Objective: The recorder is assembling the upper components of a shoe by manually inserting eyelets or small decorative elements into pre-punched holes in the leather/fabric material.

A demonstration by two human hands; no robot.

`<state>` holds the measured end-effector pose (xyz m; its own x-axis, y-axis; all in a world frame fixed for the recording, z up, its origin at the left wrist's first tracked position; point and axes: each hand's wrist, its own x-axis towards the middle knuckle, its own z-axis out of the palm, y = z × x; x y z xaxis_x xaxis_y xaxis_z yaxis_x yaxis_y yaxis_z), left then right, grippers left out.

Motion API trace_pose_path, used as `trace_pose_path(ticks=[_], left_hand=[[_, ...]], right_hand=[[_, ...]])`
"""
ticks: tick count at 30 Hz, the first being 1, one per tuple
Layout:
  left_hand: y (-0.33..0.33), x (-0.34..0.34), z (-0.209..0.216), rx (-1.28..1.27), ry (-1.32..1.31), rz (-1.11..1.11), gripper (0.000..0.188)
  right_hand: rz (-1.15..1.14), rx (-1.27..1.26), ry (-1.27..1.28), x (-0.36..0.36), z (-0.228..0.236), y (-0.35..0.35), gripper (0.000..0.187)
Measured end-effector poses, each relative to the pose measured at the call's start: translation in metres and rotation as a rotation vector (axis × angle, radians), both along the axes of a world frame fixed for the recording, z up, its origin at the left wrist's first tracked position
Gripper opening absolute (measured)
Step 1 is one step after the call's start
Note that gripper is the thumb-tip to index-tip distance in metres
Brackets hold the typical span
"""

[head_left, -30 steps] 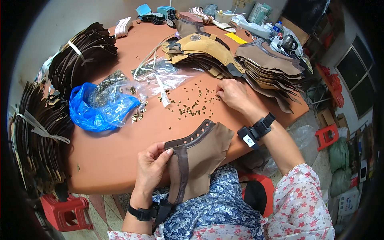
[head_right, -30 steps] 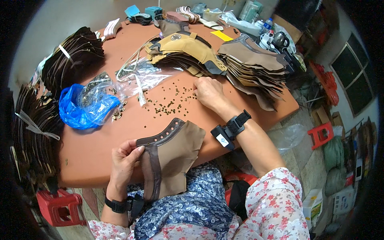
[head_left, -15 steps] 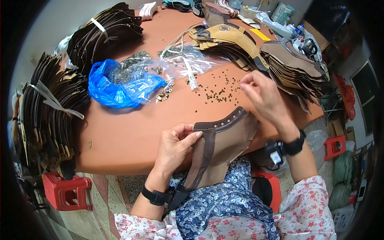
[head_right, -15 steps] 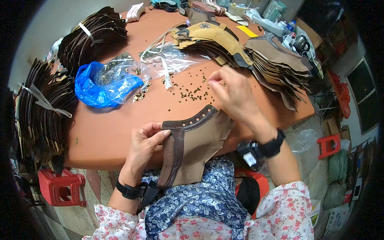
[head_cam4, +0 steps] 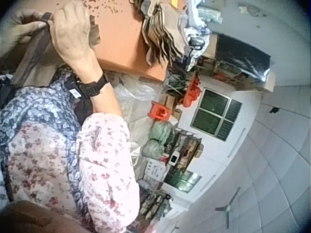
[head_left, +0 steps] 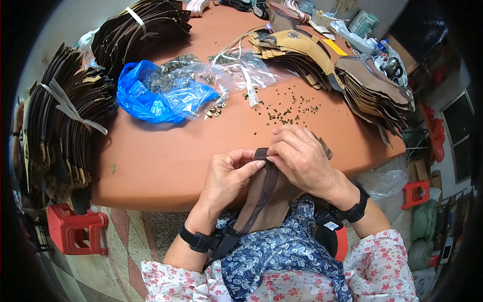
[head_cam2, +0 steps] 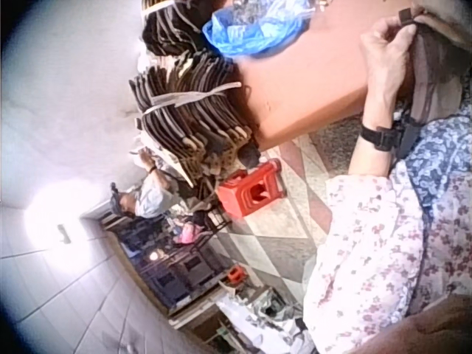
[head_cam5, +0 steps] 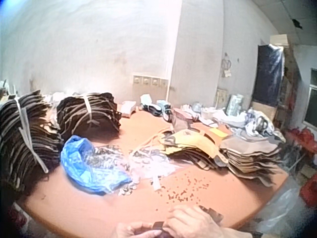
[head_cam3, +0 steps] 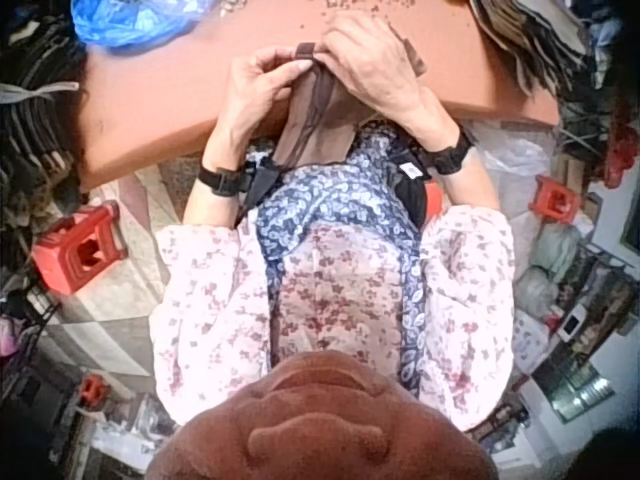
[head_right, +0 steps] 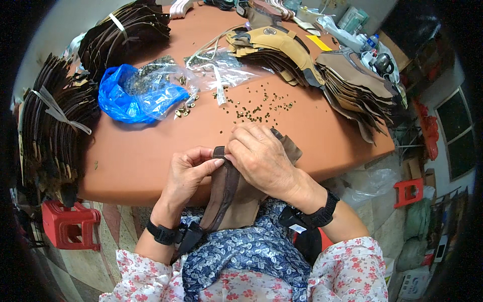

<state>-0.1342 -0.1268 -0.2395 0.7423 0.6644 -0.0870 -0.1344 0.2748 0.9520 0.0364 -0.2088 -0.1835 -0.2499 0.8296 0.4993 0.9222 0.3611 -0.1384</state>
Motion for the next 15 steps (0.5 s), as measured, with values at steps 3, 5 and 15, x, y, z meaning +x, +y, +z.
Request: trace_pose_path(ticks=[3,5,15], left_hand=[[-0.001,0.000,0.001,-0.003,-0.014,0.014,0.017],[-0.002,-0.001,0.003,-0.006,-0.016,0.012,0.017],[-0.004,0.000,0.004,0.057,0.026,0.025,0.017]], right_hand=[[0.003,-0.015,-0.021,-0.001,0.000,0.001,0.012],[0.014,-0.013,-0.034,-0.001,-0.001,0.002,0.011],[-0.043,-0.261,0.079,-0.002,0.012,0.004,0.011]])
